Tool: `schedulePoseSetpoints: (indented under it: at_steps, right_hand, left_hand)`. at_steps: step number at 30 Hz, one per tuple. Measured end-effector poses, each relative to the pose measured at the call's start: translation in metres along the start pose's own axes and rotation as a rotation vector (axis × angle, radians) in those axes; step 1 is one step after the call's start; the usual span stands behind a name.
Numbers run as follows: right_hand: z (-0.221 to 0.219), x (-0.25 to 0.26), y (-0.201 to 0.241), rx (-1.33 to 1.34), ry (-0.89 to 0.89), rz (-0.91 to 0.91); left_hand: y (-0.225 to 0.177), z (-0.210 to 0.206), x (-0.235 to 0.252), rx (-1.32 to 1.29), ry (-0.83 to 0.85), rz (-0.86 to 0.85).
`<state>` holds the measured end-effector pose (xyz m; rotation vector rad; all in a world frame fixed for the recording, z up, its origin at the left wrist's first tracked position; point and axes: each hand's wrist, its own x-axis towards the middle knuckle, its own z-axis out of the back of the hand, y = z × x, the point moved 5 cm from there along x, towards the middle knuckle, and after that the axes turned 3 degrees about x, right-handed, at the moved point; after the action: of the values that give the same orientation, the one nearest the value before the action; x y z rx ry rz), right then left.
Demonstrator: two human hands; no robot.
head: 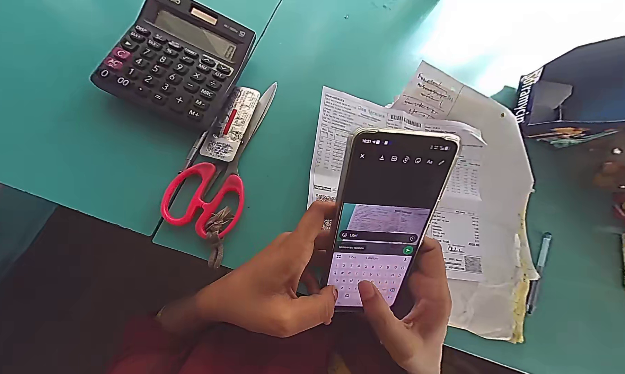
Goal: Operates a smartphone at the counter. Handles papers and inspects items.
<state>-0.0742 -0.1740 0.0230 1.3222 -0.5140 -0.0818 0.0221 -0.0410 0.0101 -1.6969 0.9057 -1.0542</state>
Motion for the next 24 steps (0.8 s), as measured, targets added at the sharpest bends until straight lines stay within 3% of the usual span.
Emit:
schedulePoseSetpoints:
  at_steps: [18, 24]
  right_hand:
    - [0.0019, -0.0007, -0.0028, 0.042, 0.030, -0.012]
    - [0.0059, -0.0038, -0.0073, 0.195, 0.147, -0.020]
  left_hand:
    - [0.0010, 0.0006, -0.0007, -0.113, -0.011, 0.030]
    - [-0.0005, 0.0021, -0.0011, -0.118, -0.047, 0.041]
